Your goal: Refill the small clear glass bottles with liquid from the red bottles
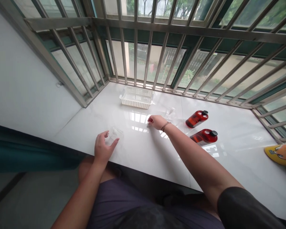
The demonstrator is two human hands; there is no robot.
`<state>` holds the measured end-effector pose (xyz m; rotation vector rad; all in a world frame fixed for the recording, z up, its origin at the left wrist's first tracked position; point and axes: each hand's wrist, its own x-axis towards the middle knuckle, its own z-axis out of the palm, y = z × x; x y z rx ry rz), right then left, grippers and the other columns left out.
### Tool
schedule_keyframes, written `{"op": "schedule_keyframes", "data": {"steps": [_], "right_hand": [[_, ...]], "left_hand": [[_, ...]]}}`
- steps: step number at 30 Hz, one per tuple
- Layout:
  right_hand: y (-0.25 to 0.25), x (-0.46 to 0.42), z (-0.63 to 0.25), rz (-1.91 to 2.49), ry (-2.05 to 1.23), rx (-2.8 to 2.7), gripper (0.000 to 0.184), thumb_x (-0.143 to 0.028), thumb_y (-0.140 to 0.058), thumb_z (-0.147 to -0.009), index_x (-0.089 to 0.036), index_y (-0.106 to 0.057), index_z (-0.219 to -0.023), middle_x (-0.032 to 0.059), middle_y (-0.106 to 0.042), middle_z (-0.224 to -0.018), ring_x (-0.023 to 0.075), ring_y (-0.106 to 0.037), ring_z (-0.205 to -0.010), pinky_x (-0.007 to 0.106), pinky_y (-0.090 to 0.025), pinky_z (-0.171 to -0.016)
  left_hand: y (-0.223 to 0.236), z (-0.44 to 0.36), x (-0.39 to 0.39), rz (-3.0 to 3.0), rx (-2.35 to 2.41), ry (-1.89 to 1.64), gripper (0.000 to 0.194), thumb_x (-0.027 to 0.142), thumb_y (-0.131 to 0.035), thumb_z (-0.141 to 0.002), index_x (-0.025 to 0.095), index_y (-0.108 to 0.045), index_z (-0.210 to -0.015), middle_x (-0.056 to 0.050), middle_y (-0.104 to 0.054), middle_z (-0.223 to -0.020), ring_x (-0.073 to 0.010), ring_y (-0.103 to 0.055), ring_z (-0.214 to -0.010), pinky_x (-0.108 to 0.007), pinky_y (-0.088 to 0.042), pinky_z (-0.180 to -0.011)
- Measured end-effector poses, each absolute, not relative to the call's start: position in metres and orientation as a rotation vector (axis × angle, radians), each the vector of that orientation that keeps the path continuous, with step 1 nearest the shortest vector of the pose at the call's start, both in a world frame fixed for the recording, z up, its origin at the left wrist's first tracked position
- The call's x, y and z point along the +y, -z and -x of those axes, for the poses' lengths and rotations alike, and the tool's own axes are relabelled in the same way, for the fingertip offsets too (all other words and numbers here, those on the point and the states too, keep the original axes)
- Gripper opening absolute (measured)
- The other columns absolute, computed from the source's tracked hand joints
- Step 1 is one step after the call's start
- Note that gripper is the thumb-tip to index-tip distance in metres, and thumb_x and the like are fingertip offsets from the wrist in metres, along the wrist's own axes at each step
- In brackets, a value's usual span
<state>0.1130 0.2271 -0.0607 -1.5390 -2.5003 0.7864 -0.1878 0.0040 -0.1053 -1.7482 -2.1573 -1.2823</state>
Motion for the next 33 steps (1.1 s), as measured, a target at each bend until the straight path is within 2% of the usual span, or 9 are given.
{"op": "schedule_keyframes", "data": {"steps": [5,12,21,28,33], "right_hand": [[0.065,0.241,-0.093,1.482,-0.601,-2.64,0.018,-0.017,-0.069,-0.093,-0.018,-0.08,-0.107,0.0113,-0.076,-0.117,0.0226,-0.069,-0.102,0.028,-0.047,-0.089],[0.068,0.241,-0.09,1.425,-0.474,-2.693,0.027,-0.016,-0.058,-0.097,-0.016,-0.081,-0.111,0.0112,-0.078,-0.113,0.0219,-0.069,-0.101,0.028,-0.046,-0.087],[0.064,0.236,-0.091,1.19,-0.506,-2.865,0.021,-0.017,-0.068,-0.087,-0.02,-0.084,-0.099,0.0083,-0.078,-0.098,0.0227,-0.066,-0.09,0.03,-0.044,-0.084],[0.065,0.189,-0.13,1.043,-0.588,-2.867,0.029,-0.009,-0.058,-0.092,-0.02,-0.084,-0.098,0.0078,-0.078,-0.1,0.0209,-0.068,-0.09,0.028,-0.046,-0.084],[0.067,0.134,-0.173,0.993,-0.668,-2.835,0.029,-0.009,-0.058,-0.094,-0.022,-0.084,-0.095,0.006,-0.076,-0.096,0.0199,-0.069,-0.087,0.029,-0.049,-0.083]], "left_hand": [[0.107,0.189,0.004,1.742,-2.154,1.301,0.058,0.054,-0.079,-0.087,0.019,-0.061,-0.13,-0.011,-0.066,-0.11,-0.0286,-0.066,-0.099,-0.044,-0.056,-0.09],[0.106,0.187,0.003,1.744,-2.18,1.312,0.058,0.054,-0.079,-0.088,0.019,-0.061,-0.13,-0.012,-0.067,-0.113,-0.0287,-0.067,-0.101,-0.043,-0.056,-0.09],[0.108,0.188,0.004,1.748,-2.137,1.321,0.059,0.055,-0.08,-0.087,0.019,-0.061,-0.13,-0.011,-0.067,-0.114,-0.0271,-0.067,-0.1,-0.041,-0.057,-0.089],[0.107,0.188,0.004,1.756,-2.113,1.313,0.059,0.055,-0.08,-0.087,0.018,-0.062,-0.13,-0.01,-0.067,-0.112,-0.0264,-0.067,-0.097,-0.041,-0.057,-0.087],[0.108,0.188,0.004,1.745,-2.134,1.318,0.061,0.057,-0.08,-0.086,0.018,-0.062,-0.13,-0.009,-0.066,-0.11,-0.0266,-0.067,-0.098,-0.04,-0.057,-0.086]]}}
